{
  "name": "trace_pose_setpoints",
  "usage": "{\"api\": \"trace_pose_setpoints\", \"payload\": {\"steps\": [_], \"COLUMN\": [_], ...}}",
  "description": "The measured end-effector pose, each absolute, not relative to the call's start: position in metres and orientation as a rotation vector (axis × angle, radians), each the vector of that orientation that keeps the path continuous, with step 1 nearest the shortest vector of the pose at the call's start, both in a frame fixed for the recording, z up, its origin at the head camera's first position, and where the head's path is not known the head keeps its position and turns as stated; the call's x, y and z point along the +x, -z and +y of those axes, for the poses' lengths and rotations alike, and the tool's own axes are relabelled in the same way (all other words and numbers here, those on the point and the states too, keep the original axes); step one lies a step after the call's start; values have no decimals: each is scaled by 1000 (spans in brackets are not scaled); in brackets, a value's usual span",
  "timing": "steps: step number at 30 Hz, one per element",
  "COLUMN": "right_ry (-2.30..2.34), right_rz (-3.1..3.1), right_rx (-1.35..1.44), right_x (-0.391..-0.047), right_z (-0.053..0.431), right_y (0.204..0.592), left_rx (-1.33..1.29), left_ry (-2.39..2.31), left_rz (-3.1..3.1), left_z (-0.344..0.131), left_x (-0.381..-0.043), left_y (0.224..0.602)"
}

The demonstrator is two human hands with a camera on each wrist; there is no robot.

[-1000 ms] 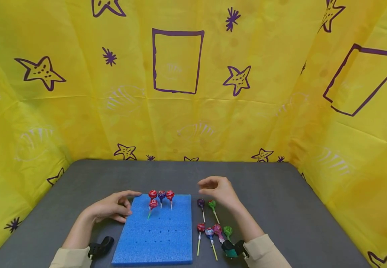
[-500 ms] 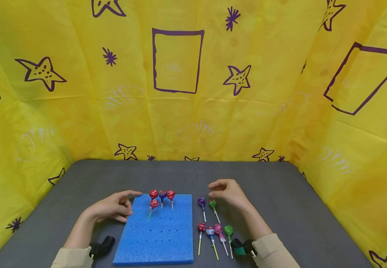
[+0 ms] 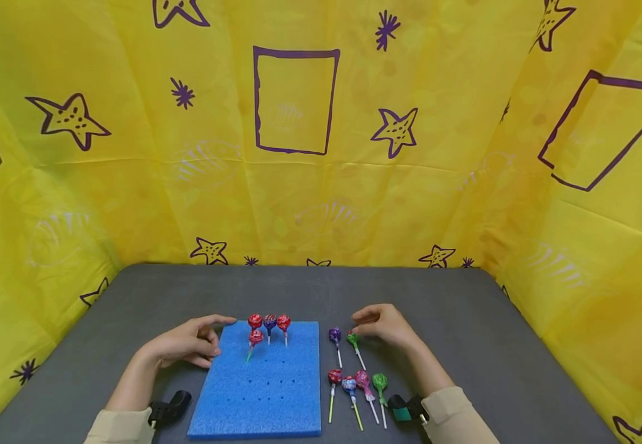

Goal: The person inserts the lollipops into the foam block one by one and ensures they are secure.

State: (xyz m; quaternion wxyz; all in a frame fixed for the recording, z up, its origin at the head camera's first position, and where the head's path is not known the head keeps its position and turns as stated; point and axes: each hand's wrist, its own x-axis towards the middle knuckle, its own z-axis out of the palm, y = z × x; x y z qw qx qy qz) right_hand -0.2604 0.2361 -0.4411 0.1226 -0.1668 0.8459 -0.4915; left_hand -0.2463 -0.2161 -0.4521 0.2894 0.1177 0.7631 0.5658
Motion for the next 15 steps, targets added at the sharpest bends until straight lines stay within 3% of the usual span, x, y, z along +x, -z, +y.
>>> {"api": "trace_pose_setpoints", "payload": {"steps": [15], "right_ry": [1375], "right_rz": [2422], "right_rx": [-576], "right_x": [-265], "right_z": [242], "right_y": [459], "left_rx": [311], "left_ry": [-1501], "left_rz": [2048], "left_z": [-215], "left_x": [-245], "left_y": [451]}}
